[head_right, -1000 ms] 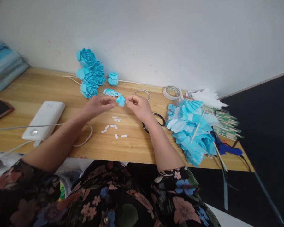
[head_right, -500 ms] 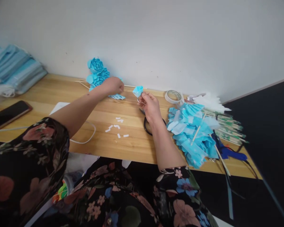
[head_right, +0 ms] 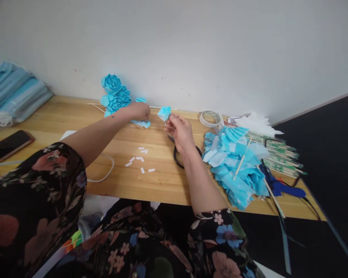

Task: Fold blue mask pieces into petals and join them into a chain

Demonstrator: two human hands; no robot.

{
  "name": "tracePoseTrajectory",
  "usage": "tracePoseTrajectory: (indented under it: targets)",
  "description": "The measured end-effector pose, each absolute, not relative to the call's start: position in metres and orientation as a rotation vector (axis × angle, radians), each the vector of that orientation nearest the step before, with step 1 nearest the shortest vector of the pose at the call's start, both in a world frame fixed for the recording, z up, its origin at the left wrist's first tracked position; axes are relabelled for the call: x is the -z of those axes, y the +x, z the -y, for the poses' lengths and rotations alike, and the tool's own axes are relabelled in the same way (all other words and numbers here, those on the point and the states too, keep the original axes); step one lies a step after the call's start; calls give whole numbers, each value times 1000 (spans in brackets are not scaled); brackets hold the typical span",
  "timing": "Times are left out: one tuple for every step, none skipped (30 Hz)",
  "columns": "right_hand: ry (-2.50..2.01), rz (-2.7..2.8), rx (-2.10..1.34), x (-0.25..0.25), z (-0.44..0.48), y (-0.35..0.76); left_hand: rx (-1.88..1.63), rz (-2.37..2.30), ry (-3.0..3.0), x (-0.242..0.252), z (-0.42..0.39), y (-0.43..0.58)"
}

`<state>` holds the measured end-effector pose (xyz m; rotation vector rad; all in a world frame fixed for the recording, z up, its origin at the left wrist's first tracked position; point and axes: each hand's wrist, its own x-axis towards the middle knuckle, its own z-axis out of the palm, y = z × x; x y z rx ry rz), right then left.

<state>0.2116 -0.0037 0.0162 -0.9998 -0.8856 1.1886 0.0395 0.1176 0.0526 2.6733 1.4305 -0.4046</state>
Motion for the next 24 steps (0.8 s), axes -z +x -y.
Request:
tracePoseTrajectory:
  targets:
    - [-997,887,-1193,-16,4,212,406,-1429,2681,-51,-118,39]
    - [-995,887,-1196,-17,4,211,403,-1424,2684,-50,-118,38]
    - [-998,888,-1197,-17,4,211,391,-1419,2682,-49,-119,36]
    - [-1004,889,-1197,-17,4,211,363,-1412,2677,-49,-119,32]
    - [-1012,890,-1194,-18,4,211,316,-1406,2669,-49,-119,28]
    - [-1020,889,-1191,-18,5,210,243,-1403,2661,-50,-119,23]
    - [-1027,887,-1190,-19,5,210,135,-1401,2654,-52,-118,17]
    - [-1028,887,-1193,-19,6,210,2,-1402,2641,-54,-115,10]
    - [-1026,889,-1200,-19,7,210,-166,-1394,2627,-56,-111,3]
    - [-1022,896,-1211,-19,7,209,-343,-1375,2602,-59,-106,-4]
    - [-1017,907,-1226,-20,8,209,-513,-1338,2569,-62,-99,-10]
    - [-1012,922,-1242,-20,9,208,-650,-1290,2530,-64,-92,-16]
    - [-1010,939,-1256,-20,10,207,-743,-1246,2482,-66,-83,-20]
    - [-1012,957,-1269,-21,11,206,-799,-1212,2434,-67,-75,-23]
    - [-1018,973,-1279,-21,12,204,-826,-1198,2394,-67,-67,-26]
    - [-1026,990,-1287,-22,13,203,-840,-1195,2366,-66,-59,-27]
    - [-1033,1009,-1290,-22,15,201,-849,-1193,2348,-65,-53,-28]
    - [-1041,1030,-1290,-23,16,200,-856,-1189,2334,-63,-48,-28]
    - [-1047,1054,-1287,-23,17,199,-863,-1182,2323,-61,-43,-29]
    - [-1052,1079,-1283,-24,18,198,-871,-1170,2313,-59,-40,-29]
    - [-1056,1102,-1277,-24,19,197,-879,-1159,2303,-57,-38,-29]
    - [-1061,1124,-1274,-24,20,197,-888,-1149,2293,-55,-36,-29]
    - [-1067,1141,-1272,-23,20,196,-898,-1139,2286,-54,-34,-29]
    - [-1073,1153,-1272,-22,20,195,-907,-1130,2282,-52,-33,-30]
